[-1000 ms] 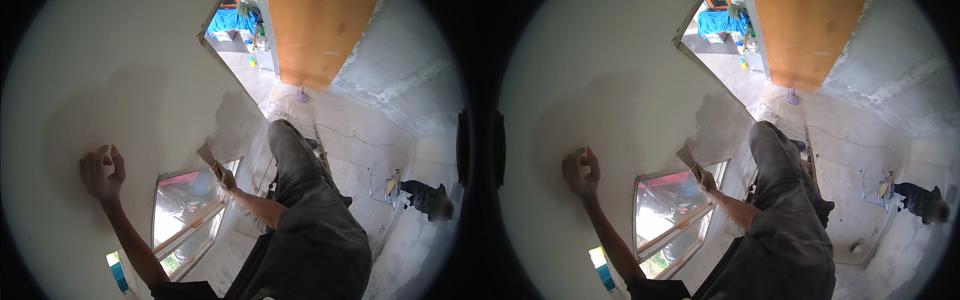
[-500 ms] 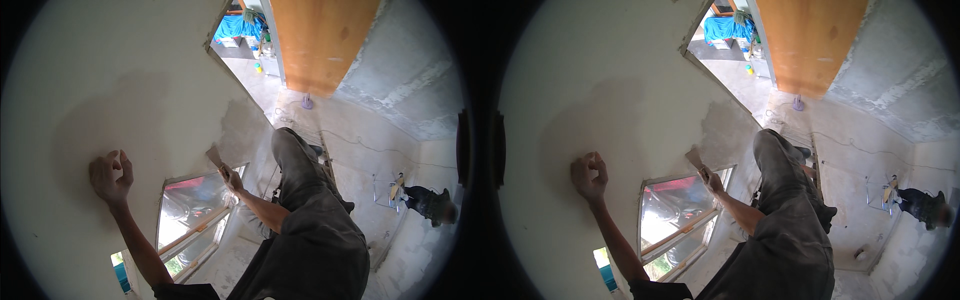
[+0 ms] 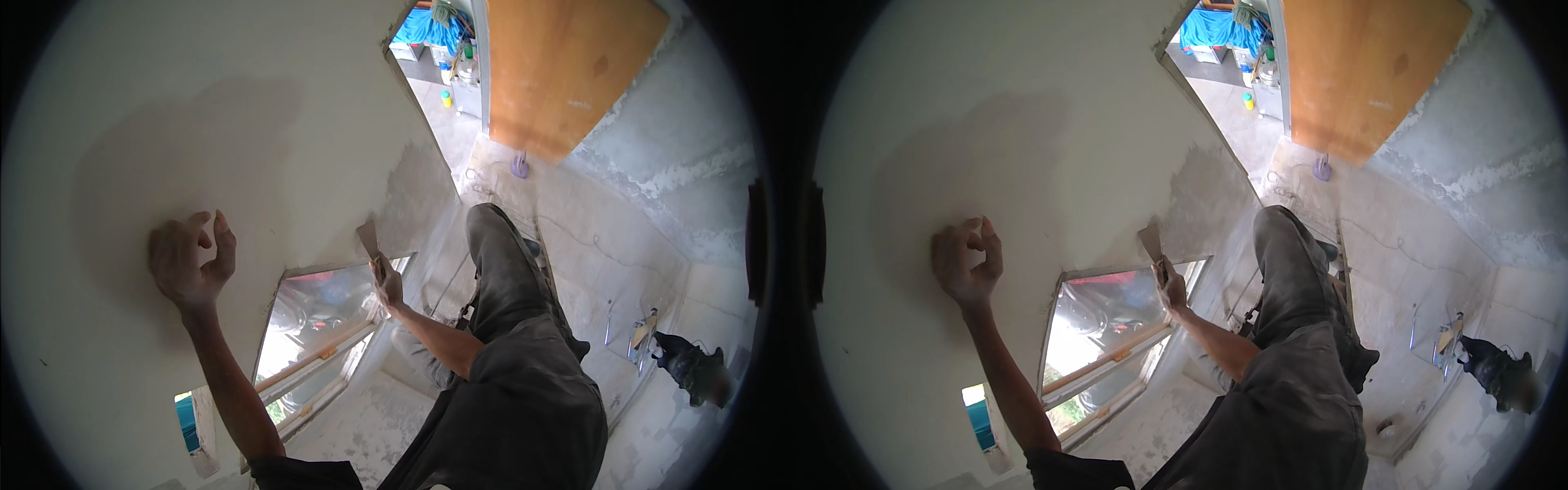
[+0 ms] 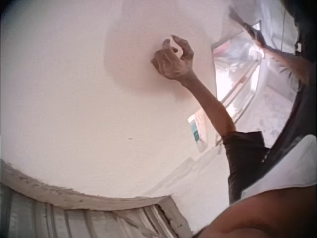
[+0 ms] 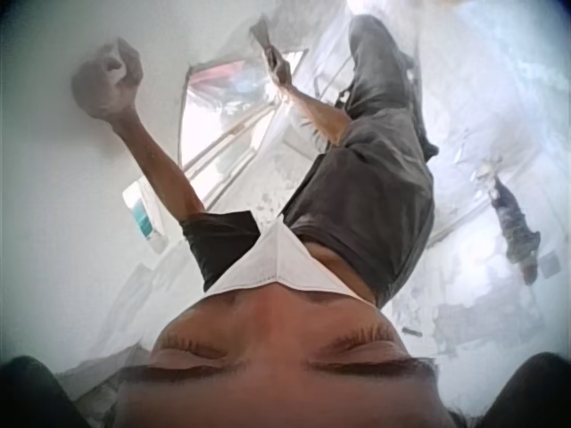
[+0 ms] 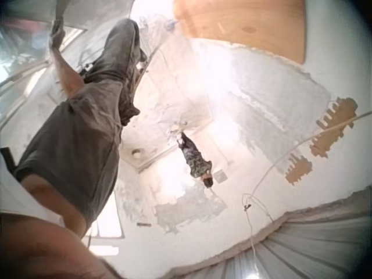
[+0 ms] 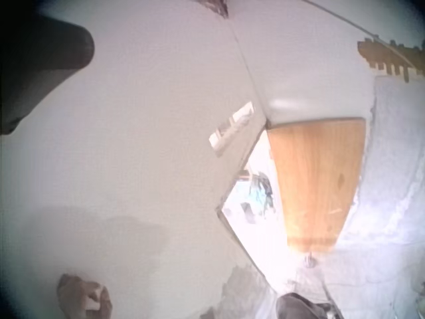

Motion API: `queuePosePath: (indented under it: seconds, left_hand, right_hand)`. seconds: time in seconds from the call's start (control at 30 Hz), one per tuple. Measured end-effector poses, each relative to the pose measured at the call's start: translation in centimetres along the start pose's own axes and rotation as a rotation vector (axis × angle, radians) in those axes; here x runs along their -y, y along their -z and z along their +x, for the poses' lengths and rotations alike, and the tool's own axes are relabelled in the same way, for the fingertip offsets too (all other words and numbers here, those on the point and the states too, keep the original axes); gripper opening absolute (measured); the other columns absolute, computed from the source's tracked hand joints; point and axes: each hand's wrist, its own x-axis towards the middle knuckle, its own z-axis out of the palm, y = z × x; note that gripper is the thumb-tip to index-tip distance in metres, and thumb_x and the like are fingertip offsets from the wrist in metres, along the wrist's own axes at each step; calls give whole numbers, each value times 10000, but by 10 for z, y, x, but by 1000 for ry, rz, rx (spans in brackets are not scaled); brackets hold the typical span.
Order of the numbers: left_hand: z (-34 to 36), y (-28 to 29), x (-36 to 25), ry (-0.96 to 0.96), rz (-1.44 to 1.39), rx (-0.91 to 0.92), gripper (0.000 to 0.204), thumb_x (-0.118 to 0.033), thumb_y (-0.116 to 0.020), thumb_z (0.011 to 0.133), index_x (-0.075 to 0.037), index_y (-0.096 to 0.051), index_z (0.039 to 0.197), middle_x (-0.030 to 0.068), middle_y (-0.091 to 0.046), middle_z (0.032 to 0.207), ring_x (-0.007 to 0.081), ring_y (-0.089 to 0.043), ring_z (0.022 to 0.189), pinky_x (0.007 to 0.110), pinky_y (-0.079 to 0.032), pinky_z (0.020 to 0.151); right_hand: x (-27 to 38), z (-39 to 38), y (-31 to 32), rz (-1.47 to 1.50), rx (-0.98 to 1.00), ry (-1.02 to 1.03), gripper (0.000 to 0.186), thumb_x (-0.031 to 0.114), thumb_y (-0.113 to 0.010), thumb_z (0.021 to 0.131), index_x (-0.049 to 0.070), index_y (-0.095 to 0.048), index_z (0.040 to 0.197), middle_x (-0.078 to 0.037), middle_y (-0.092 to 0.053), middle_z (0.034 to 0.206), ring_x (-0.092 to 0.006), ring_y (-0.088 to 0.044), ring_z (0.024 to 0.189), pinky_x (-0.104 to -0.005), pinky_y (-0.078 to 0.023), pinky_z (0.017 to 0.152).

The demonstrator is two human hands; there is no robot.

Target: The person applies a patching compound to an interior wall using a putty knife while standing on a ladder. They scrape and smooth the surface around window frames and upper wall sections.

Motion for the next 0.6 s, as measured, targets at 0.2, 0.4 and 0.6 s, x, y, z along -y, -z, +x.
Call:
queuePosePath:
  seconds: [0.2, 0.4, 0.6]
  left_hand:
    - [3, -2, -4, 14, 3, -26, 132, -70, -672, 705, -88, -548, 746, -19, -352, 493, 120, -386, 432, 278, -296, 476]
    - [4, -1, -6, 19, 4, -42, 119, -41, -658, 718, -76, -550, 755, -15, -363, 495, 120, -381, 437, 276, -305, 480]
    - [1, 1, -6, 0, 18, -25, 104, -22, -636, 744, -65, -546, 774, -7, -375, 502, 123, -368, 444, 278, -311, 478]
  right_hand:
    - [31, 60, 14, 96, -125, 159, 353, 322, -453, 915, 24, -515, 1094, -116, -481, 632, -148, -420, 542, -299, -372, 509]
    - [28, 43, 29, 32, -52, 92, 334, 343, -461, 907, 42, -524, 1039, -148, -489, 632, -192, -455, 530, -329, -384, 513]
    - [24, 22, 24, 26, 44, 45, 319, 327, -461, 908, 32, -513, 1020, -132, -497, 626, -205, -479, 533, -337, -378, 522]
